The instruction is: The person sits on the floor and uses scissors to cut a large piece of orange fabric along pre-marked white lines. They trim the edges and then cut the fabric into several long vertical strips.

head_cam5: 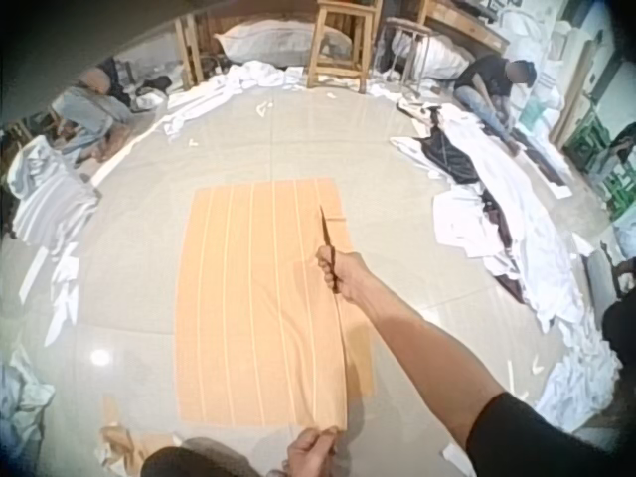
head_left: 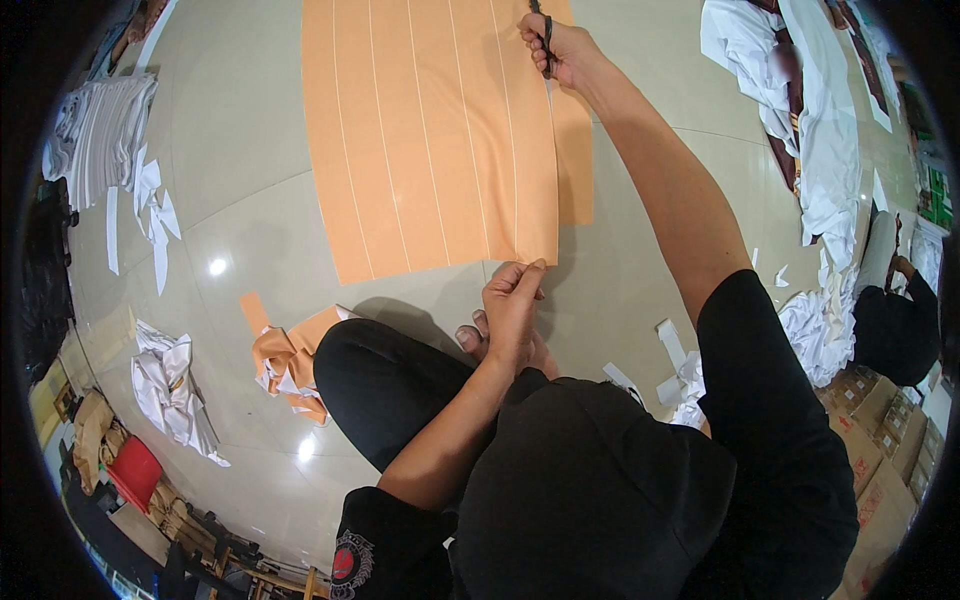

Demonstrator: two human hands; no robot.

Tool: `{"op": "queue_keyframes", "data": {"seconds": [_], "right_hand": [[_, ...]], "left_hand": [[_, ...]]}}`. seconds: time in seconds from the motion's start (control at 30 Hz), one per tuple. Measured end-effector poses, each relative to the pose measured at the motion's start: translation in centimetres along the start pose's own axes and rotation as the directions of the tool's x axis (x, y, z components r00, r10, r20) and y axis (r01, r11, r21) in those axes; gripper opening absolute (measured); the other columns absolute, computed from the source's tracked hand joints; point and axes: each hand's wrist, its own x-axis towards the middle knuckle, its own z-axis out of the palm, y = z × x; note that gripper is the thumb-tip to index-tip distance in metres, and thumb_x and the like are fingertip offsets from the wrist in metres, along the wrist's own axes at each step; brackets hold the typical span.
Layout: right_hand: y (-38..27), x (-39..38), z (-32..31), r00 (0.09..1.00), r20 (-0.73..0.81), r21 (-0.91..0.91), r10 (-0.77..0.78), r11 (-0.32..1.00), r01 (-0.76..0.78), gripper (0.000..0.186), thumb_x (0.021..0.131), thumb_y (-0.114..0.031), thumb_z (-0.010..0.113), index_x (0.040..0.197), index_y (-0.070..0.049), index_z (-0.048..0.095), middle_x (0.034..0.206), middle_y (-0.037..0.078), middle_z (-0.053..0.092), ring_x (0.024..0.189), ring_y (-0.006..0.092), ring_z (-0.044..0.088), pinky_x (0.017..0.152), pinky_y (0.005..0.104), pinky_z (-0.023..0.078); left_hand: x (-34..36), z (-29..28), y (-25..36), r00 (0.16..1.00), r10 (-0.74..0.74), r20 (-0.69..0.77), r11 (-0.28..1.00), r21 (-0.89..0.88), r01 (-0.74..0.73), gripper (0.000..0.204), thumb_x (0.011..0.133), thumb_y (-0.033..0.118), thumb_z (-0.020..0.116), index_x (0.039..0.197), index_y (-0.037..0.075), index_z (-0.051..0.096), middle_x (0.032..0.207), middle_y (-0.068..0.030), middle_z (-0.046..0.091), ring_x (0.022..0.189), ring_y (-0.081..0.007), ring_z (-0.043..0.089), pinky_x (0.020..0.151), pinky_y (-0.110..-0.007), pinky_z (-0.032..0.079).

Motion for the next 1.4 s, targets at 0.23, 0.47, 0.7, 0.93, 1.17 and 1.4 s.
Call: {"op": "queue_keyframes", "data": {"seconds": [0.23,0.47,0.7,0.93,1.17,1.4], "right_hand": [[0.2,0.4,0.1,1.0,0.001,0.065,0.001,0.998,-0.001,0.021,0.08,-0.021,0.074,0.071,-0.01,0.058,0.061,-0.004,0.051,0.047,0.0045,0.044,0.044,0.0197,0.038],[0.0,0.4,0.1,1.0,-0.01,0.028,-0.001,1.0,0.002,0.021,0.08,-0.02,0.074,0.071,-0.01,0.058,0.061,-0.005,0.051,0.047,0.0041,0.044,0.043,0.019,0.037],[0.2,-0.1,0.3,0.999,-0.011,0.005,-0.035,0.999,0.035,0.021,0.08,-0.018,0.074,0.071,-0.011,0.057,0.059,-0.006,0.051,0.046,0.0033,0.043,0.043,0.0192,0.038],[0.4,0.3,0.0,0.999,0.014,0.013,-0.04,0.999,0.04,0.021,0.08,-0.02,0.074,0.071,-0.012,0.057,0.059,-0.006,0.051,0.046,0.0018,0.044,0.042,0.0172,0.038],[-1.7,0.0,1.0,1.0,-0.006,0.017,-0.006,1.0,0.006,0.024,0.085,-0.025,0.07,0.067,-0.016,0.057,0.055,-0.004,0.048,0.044,0.0104,0.042,0.043,0.0275,0.036],[-2.0,2.3,0.1,0.999,0.027,0.001,0.038,0.999,-0.038,0.028,0.084,-0.029,0.07,0.065,-0.018,0.054,0.056,-0.004,0.047,0.046,0.0102,0.04,0.045,0.0275,0.035]], "left_hand": [[0.0,0.0,-0.2,1.0,-0.001,-0.007,1.0,0.018,0.001,0.02,0.091,0.023,0.07,0.078,0.008,0.066,0.061,0.0058,0.049,0.05,-0.0023,0.034,0.047,-0.021,0.023],[-0.2,0.2,0.1,1.0,-0.004,-0.006,1.0,0.009,0.004,0.019,0.091,0.023,0.069,0.08,0.008,0.067,0.061,0.0062,0.049,0.05,-0.0021,0.034,0.047,-0.021,0.023],[-0.1,0.0,0.0,1.0,-0.012,-0.001,1.0,0.008,0.012,0.019,0.091,0.023,0.07,0.079,0.009,0.066,0.061,0.0062,0.049,0.05,-0.0021,0.034,0.047,-0.021,0.023],[0.1,-0.1,-0.3,1.0,0.009,-0.002,1.0,0.015,-0.009,0.019,0.091,0.023,0.07,0.078,0.009,0.066,0.061,0.006,0.05,0.051,-0.0018,0.034,0.047,-0.021,0.023],[0.1,-0.2,-0.3,1.0,-0.005,-0.02,1.0,0.025,0.006,0.017,0.092,0.02,0.069,0.08,0.008,0.068,0.061,0.0063,0.049,0.049,-0.0017,0.033,0.046,-0.021,0.021],[0.0,0.0,-0.2,0.999,-0.039,-0.007,0.999,-0.011,0.039,0.017,0.092,0.02,0.069,0.08,0.008,0.068,0.061,0.0062,0.049,0.048,-0.0014,0.033,0.044,-0.02,0.021]]}}
